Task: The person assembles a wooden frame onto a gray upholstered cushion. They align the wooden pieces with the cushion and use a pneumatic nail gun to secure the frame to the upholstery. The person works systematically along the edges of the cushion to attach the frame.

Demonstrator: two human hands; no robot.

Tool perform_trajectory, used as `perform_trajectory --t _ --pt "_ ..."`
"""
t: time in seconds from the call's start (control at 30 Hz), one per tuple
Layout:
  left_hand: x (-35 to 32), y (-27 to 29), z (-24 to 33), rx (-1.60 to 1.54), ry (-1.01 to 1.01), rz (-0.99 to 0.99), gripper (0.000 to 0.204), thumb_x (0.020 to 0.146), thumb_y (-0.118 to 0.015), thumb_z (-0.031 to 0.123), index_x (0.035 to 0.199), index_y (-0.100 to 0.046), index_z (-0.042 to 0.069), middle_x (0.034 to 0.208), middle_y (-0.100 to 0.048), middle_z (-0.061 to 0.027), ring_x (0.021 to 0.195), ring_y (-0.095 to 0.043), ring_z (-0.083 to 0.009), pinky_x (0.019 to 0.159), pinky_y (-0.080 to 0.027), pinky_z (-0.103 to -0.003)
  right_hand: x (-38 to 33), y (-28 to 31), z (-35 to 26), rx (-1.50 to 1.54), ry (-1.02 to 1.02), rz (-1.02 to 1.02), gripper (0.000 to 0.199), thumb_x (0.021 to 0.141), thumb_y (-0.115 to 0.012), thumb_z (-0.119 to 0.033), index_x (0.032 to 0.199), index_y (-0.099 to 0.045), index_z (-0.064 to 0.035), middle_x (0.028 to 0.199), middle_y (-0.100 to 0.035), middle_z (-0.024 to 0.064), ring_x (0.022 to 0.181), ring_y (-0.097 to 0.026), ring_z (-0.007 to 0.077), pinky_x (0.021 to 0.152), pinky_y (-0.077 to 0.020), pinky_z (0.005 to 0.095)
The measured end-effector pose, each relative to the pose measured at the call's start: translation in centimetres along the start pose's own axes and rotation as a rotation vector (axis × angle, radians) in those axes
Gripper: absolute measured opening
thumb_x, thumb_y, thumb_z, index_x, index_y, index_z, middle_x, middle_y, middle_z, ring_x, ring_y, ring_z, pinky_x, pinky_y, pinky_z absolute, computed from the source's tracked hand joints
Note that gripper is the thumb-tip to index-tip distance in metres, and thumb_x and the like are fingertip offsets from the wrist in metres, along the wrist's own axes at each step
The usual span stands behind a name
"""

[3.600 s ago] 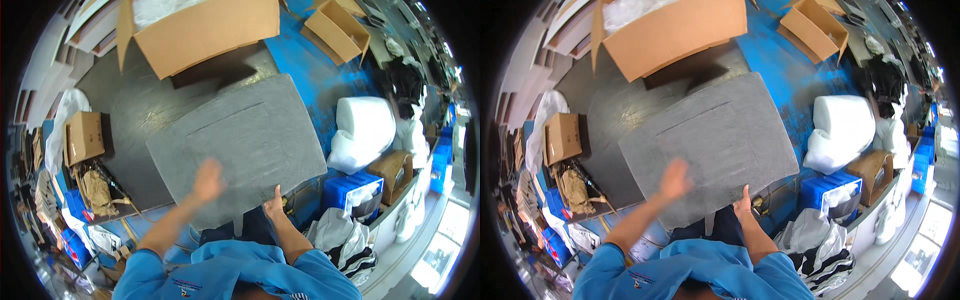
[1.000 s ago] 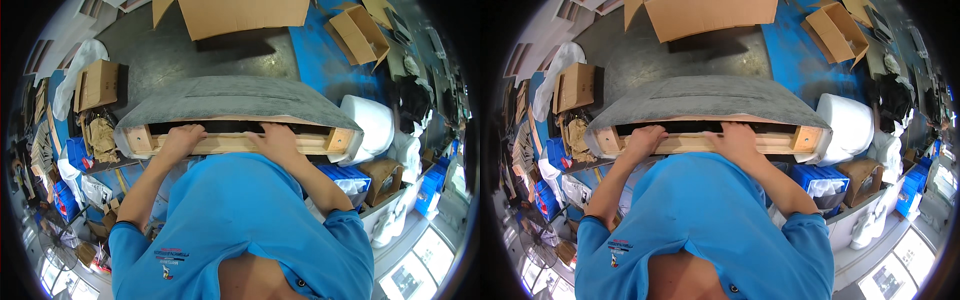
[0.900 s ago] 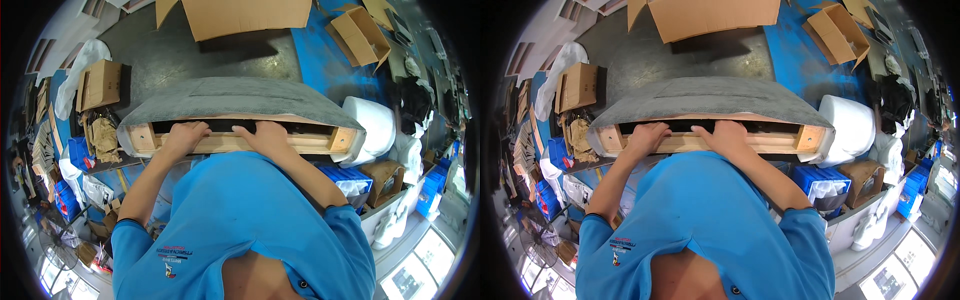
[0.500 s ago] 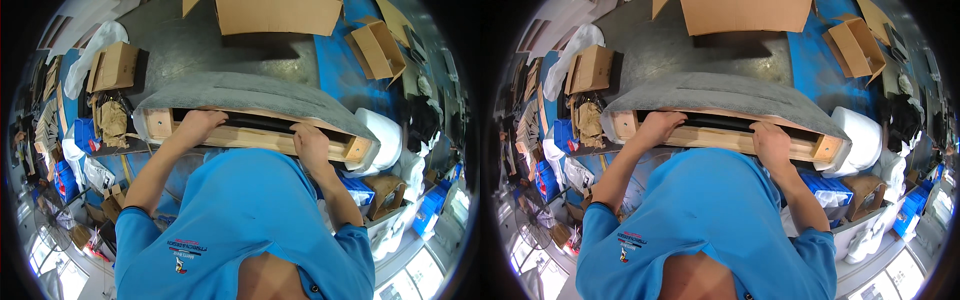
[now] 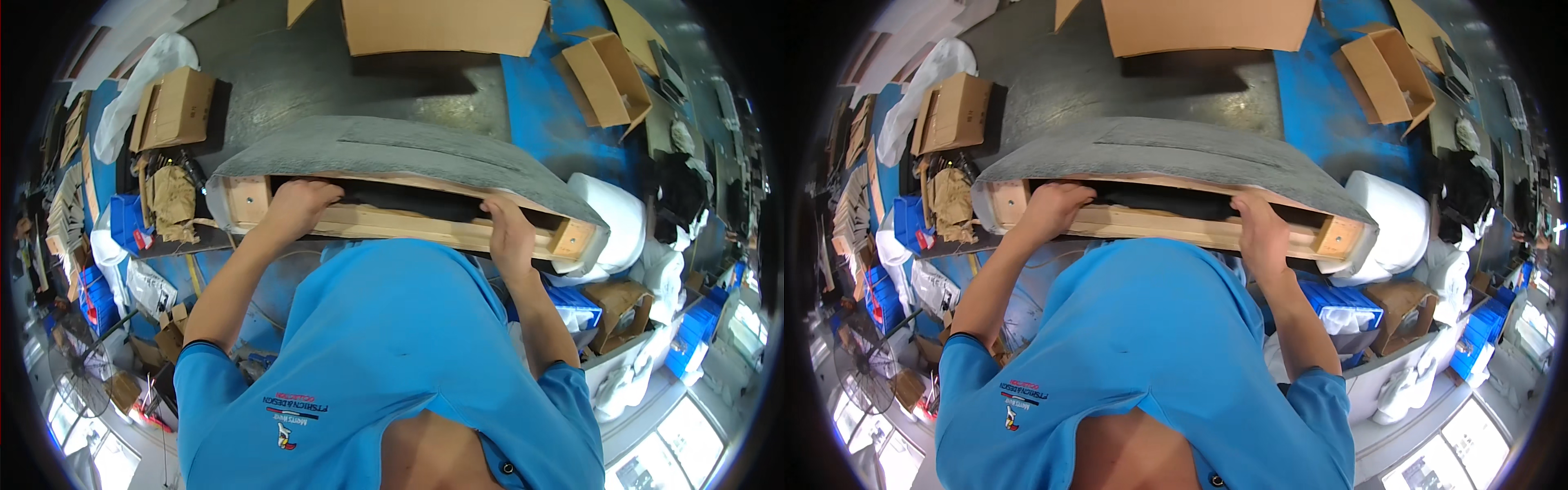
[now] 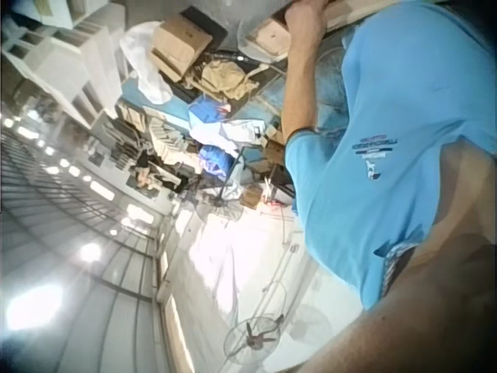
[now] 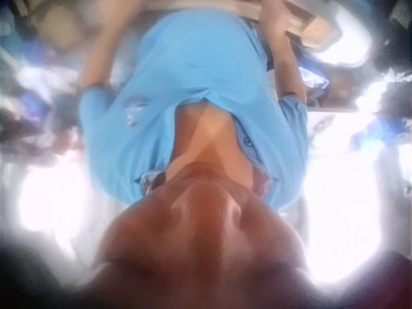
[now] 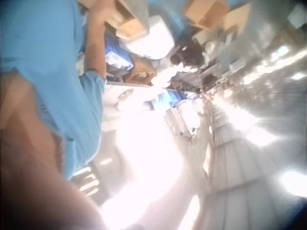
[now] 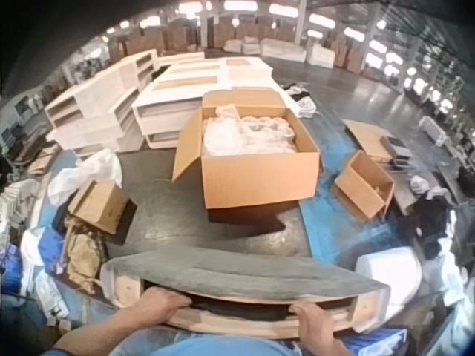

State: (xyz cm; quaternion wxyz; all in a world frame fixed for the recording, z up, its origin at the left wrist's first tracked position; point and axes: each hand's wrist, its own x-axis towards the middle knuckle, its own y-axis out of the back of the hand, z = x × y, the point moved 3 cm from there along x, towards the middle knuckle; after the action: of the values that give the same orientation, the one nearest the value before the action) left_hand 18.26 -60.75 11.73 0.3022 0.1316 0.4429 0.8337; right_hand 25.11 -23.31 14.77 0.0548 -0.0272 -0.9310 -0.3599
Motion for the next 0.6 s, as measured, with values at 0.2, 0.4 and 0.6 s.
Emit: perform_trajectory --t 0.2,0.4,0.6 --pt "0.0 -0.2 1.7 0.013 -0.037 0.019 0.016 0.091 -0.073 0.008 0.106 -0.07 0.004 0.096 -0.075 -0.0164 0.087 -0.073 -0.0373 0.074 -0.059 -0.045 -0.2 -1.7 -1.1 -0.465 0.216 -0.076 0.035 0.095 -0.072 -0.032 0.117 -0.077 -0.0053 0.103 -0.078 0.0156 0.098 -0.074 0.0347 0.089 -0.0578 0.0448" --pt "-0.2 0.4 0.9 0.068 -0.112 0.048 0.018 0.091 -0.073 0.006 0.108 -0.069 0.004 0.093 -0.074 -0.0127 0.084 -0.074 -0.0336 0.071 -0.059 -0.044 -0.3 -2.0 2.8 -0.085 0.02 -0.269 0.017 0.095 -0.073 -0.021 0.1 -0.079 -0.0066 0.098 -0.077 0.0116 0.09 -0.073 0.0326 0.087 -0.0571 0.0422" --pt "0.7 0.5 2.3 0.095 -0.127 0.086 0.017 0.09 -0.071 0.005 0.107 -0.068 0.006 0.091 -0.072 -0.0108 0.082 -0.073 -0.0314 0.07 -0.059 -0.042 -0.6 -0.7 3.4 -0.298 0.285 -0.08 0.013 0.092 -0.076 -0.018 0.095 -0.076 -0.0049 0.096 -0.076 0.0108 0.089 -0.071 0.0316 0.082 -0.0553 0.0416"
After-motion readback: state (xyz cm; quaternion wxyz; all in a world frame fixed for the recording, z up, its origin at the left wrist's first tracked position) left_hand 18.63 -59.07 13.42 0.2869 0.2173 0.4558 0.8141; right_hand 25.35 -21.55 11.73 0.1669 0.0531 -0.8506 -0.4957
